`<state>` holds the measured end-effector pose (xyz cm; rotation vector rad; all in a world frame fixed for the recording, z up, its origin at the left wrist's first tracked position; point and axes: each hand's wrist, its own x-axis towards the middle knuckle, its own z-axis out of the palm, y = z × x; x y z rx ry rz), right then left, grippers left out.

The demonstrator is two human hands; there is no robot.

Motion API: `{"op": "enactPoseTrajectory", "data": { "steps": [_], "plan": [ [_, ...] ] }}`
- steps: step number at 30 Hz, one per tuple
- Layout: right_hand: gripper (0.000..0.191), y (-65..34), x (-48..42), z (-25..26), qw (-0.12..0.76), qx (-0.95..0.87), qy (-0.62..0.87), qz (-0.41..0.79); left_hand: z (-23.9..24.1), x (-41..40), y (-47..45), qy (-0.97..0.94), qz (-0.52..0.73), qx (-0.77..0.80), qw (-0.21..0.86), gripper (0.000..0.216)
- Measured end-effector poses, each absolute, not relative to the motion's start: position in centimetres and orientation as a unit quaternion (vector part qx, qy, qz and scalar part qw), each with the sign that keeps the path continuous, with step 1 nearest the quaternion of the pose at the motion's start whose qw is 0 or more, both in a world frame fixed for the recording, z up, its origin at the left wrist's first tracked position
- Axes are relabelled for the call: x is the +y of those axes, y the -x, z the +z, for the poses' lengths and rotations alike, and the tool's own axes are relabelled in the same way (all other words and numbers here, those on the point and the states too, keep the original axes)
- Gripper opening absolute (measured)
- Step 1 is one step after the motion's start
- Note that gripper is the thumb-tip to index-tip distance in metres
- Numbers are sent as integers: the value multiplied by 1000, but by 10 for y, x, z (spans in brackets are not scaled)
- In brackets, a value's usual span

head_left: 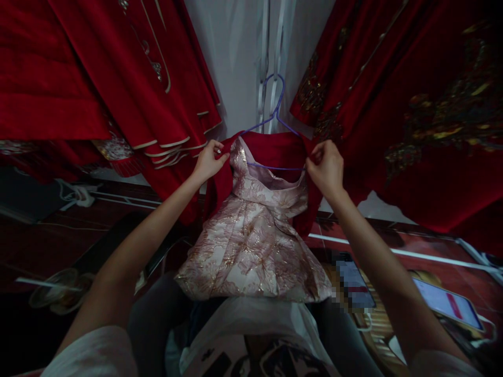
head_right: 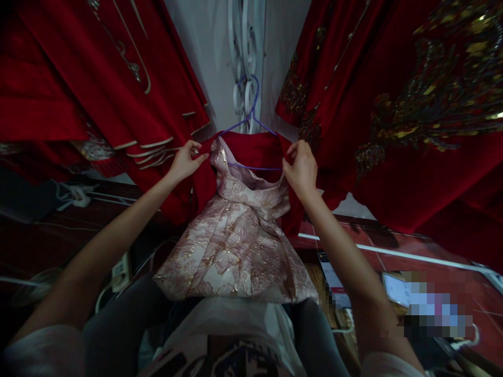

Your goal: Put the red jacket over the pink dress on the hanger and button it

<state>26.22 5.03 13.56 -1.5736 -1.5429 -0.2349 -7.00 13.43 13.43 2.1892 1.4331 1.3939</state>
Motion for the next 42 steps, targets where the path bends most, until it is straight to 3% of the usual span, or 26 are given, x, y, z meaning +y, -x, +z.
{"op": "enactPoseTrajectory", "data": {
  "steps": [8, 15, 20, 24, 30, 35, 42],
  "plan": [
    [28, -293, 64, 117, 454, -597, 651, 119, 137, 130, 74, -753, 455, 470, 72, 19],
    [33, -269, 73, 128, 580, -575, 501, 287, 134, 130, 54, -756, 465, 454, 80, 22],
    [26, -204, 95, 129, 549, -610, 423, 383, 131, 120, 4, -798, 430, 406, 119, 16],
    [23, -170, 99, 121, 551, -644, 394, 355, 116, 114, -16, -805, 422, 369, 191, 16],
    [33, -181, 83, 106, 560, -635, 330, 417, 98, 99, -12, -708, 522, 347, 324, 30],
    [37, -187, 76, 102, 582, -648, 311, 380, 95, 84, -17, -601, 589, 338, 422, 36],
    [34, -184, 69, 98, 602, -661, 326, 307, 100, 83, -17, -609, 569, 336, 439, 26]
  ]
}}
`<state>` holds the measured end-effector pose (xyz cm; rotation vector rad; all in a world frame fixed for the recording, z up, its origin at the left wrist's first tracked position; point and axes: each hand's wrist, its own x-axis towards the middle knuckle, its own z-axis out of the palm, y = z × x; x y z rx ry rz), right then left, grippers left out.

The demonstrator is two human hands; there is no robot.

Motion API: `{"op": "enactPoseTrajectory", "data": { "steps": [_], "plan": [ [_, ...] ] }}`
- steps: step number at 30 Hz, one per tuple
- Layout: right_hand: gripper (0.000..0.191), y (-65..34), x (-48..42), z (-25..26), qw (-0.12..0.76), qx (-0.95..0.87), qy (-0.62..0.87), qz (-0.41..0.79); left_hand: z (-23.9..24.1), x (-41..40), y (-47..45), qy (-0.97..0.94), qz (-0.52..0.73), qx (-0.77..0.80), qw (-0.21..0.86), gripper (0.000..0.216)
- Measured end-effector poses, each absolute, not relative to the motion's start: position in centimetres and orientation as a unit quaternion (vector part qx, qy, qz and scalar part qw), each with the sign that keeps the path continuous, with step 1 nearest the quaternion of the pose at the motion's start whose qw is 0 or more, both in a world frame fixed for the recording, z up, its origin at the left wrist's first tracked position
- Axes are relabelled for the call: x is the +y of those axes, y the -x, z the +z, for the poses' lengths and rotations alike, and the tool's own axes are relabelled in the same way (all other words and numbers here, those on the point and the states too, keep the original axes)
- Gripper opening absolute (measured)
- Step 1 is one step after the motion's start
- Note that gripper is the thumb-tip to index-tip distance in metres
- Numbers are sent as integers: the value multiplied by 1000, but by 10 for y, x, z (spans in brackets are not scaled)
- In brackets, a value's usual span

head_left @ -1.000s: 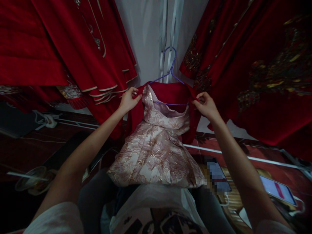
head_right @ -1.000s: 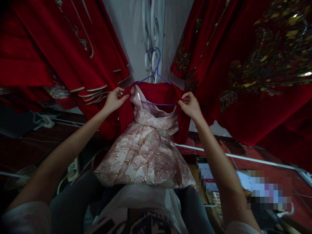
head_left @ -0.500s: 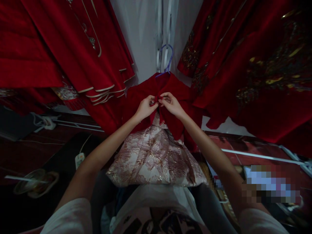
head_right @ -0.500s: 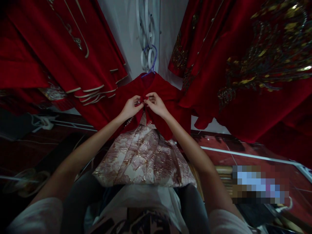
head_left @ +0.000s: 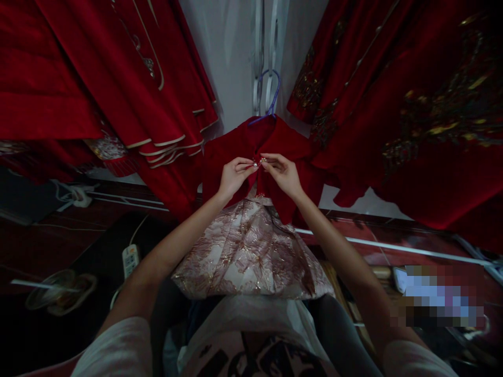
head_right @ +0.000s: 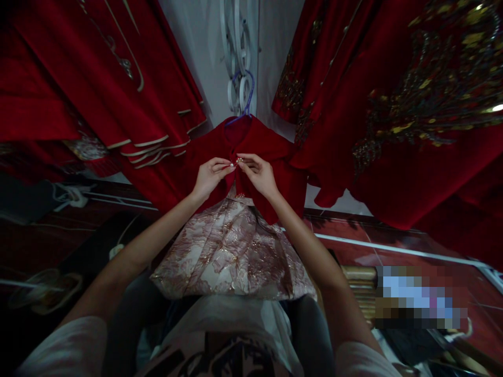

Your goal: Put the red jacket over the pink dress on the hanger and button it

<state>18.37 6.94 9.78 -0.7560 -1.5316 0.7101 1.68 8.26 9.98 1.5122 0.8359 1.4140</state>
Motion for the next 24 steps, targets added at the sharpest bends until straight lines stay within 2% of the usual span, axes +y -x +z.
{"op": "enactPoseTrajectory", "data": {
  "steps": [6, 12, 18, 24],
  "plan": [
    [30, -181, 59, 98, 604, -674, 362, 224, 106, 85, -15, -667, 550, 341, 369, 19],
    [29, -181, 63, 100, 611, -668, 369, 210, 115, 89, -11, -743, 495, 340, 297, 15],
    [28, -177, 61, 104, 612, -664, 386, 190, 123, 85, -10, -785, 443, 331, 279, 13],
    [29, -179, 57, 106, 608, -666, 383, 203, 123, 78, -17, -768, 471, 352, 254, 14]
  ]
}}
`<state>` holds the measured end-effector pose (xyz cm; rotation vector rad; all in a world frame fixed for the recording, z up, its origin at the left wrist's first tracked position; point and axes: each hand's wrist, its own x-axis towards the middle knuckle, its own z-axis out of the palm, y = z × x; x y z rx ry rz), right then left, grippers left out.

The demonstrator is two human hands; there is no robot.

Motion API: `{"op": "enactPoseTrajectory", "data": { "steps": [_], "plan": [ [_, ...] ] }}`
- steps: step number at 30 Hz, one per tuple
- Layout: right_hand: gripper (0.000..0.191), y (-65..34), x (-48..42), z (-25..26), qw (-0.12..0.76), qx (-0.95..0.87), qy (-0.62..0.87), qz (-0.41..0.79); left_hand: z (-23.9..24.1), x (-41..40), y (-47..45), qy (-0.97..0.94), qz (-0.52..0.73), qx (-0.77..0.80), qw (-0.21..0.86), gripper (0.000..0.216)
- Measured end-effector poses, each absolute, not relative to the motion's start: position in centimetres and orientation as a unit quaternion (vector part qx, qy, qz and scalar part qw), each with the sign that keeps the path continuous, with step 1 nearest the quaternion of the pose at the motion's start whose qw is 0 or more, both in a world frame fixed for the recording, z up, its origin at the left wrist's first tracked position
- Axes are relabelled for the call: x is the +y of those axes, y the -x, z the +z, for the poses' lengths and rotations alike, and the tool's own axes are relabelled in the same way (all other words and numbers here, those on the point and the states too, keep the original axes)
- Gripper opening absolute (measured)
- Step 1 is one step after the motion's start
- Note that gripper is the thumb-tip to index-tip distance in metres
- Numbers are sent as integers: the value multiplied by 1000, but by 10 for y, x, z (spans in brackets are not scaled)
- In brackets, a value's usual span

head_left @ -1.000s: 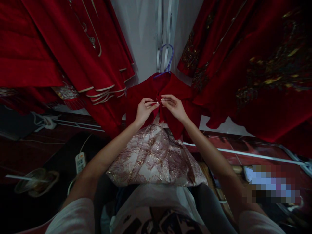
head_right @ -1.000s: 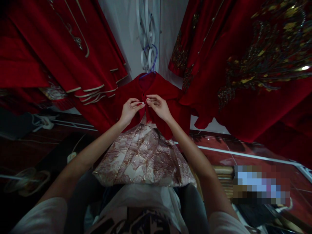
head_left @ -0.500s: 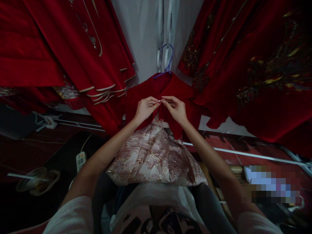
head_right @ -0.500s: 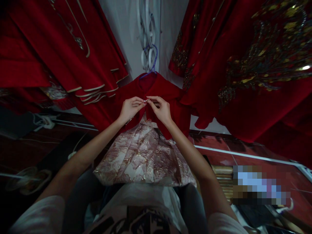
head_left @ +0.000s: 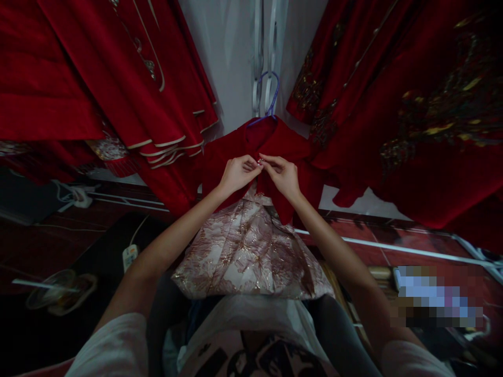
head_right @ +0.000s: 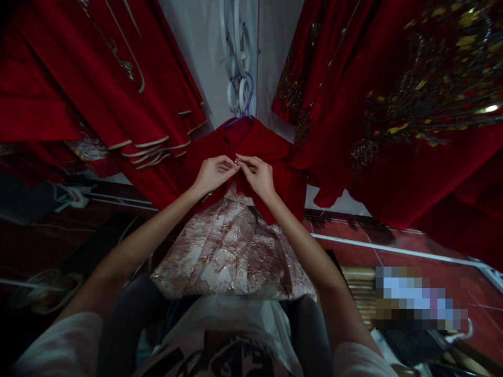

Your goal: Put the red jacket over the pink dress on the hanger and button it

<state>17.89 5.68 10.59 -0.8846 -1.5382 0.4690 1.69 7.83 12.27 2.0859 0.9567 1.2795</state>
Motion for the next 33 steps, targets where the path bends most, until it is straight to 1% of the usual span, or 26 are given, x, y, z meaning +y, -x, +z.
{"op": "enactPoseTrajectory", "data": {
  "steps": [10, 14, 18, 20, 21, 23, 24, 25, 27, 29, 31, 33],
  "plan": [
    [33, -194, 72, 107, 584, -664, 351, 308, 122, 78, -19, -790, 457, 348, 214, 7],
    [33, -192, 73, 110, 577, -666, 355, 311, 125, 78, -18, -813, 438, 338, 184, 6],
    [29, -186, 76, 107, 570, -678, 384, 262, 121, 78, -23, -830, 433, 314, 155, 5],
    [31, -183, 74, 99, 577, -681, 387, 232, 114, 81, -27, -812, 457, 316, 180, 8],
    [36, -182, 73, 93, 580, -683, 386, 220, 109, 82, -29, -796, 473, 317, 207, 11],
    [51, -181, 67, 81, 575, -690, 392, 197, 99, 86, -31, -761, 494, 312, 280, 20],
    [56, -181, 63, 74, 569, -691, 405, 185, 93, 87, -31, -749, 493, 309, 318, 27],
    [57, -181, 60, 69, 561, -689, 423, 177, 88, 88, -31, -739, 484, 309, 352, 33],
    [49, -183, 55, 61, 550, -673, 461, 177, 78, 86, -29, -726, 449, 329, 403, 46],
    [37, -185, 53, 59, 559, -647, 472, 214, 69, 80, -27, -721, 405, 362, 430, 55],
    [31, -185, 54, 61, 570, -614, 457, 298, 61, 70, -26, -729, 369, 372, 440, 53],
    [28, -183, 53, 67, 567, -575, 439, 395, 54, 60, -27, -754, 350, 351, 432, 44]
  ]
}}
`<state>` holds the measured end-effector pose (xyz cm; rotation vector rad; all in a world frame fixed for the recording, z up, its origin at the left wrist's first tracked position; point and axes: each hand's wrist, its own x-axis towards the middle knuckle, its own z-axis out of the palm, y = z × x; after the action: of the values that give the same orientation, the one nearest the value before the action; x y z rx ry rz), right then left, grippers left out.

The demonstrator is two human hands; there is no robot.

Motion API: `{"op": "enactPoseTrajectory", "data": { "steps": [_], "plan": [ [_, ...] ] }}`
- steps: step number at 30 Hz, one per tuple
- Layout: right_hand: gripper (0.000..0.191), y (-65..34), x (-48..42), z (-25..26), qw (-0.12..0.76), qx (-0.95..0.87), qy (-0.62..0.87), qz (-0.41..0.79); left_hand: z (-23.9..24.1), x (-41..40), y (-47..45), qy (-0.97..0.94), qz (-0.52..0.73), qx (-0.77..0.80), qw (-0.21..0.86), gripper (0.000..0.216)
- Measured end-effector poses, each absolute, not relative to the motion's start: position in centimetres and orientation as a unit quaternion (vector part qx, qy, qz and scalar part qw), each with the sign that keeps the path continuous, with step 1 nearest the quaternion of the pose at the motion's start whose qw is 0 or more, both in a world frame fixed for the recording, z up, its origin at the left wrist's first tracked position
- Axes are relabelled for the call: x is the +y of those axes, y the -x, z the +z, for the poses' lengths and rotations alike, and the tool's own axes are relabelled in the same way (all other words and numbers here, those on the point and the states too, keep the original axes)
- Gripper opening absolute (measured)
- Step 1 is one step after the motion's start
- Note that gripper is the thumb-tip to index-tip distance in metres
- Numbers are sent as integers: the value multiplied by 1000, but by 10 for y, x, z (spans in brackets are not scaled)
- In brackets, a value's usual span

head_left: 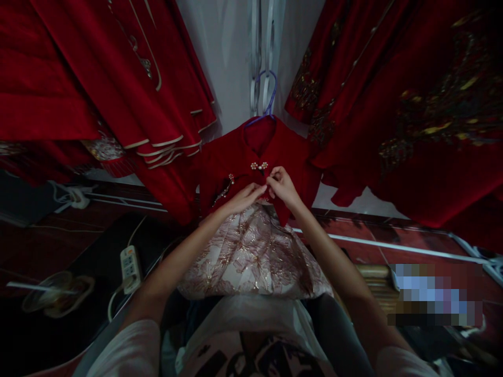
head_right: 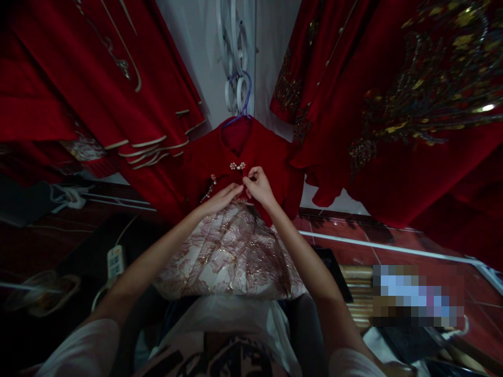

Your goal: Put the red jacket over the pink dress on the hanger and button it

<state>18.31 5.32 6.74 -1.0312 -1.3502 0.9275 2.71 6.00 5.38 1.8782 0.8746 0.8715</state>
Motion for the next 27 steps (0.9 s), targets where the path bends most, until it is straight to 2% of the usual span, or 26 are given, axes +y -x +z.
{"op": "enactPoseTrajectory", "data": {
  "steps": [3, 6, 8, 13, 16, 19, 24, 27],
  "plan": [
    [30, -181, 50, 76, 566, -536, 408, 476, 47, 49, -30, -778, 359, 336, 391, 36],
    [35, -185, 48, 79, 586, -534, 379, 477, 51, 45, -30, -784, 367, 336, 372, 32],
    [36, -192, 50, 79, 596, -541, 387, 450, 62, 42, -25, -780, 367, 317, 395, 28],
    [38, -213, 66, 77, 607, -568, 414, 370, 108, 35, -7, -719, 351, 281, 530, 23],
    [37, -219, 70, 79, 621, -577, 406, 341, 116, 49, -1, -639, 450, 311, 541, 25],
    [34, -219, 66, 80, 605, -611, 399, 318, 98, 71, 4, -579, 537, 365, 493, 26],
    [12, -195, 45, 73, 569, -660, 458, 177, 54, 90, 12, -589, 536, 432, 424, 36],
    [15, -167, 35, 61, 546, -676, 464, 175, 42, 86, 12, -580, 540, 432, 431, 42]
  ]
}}
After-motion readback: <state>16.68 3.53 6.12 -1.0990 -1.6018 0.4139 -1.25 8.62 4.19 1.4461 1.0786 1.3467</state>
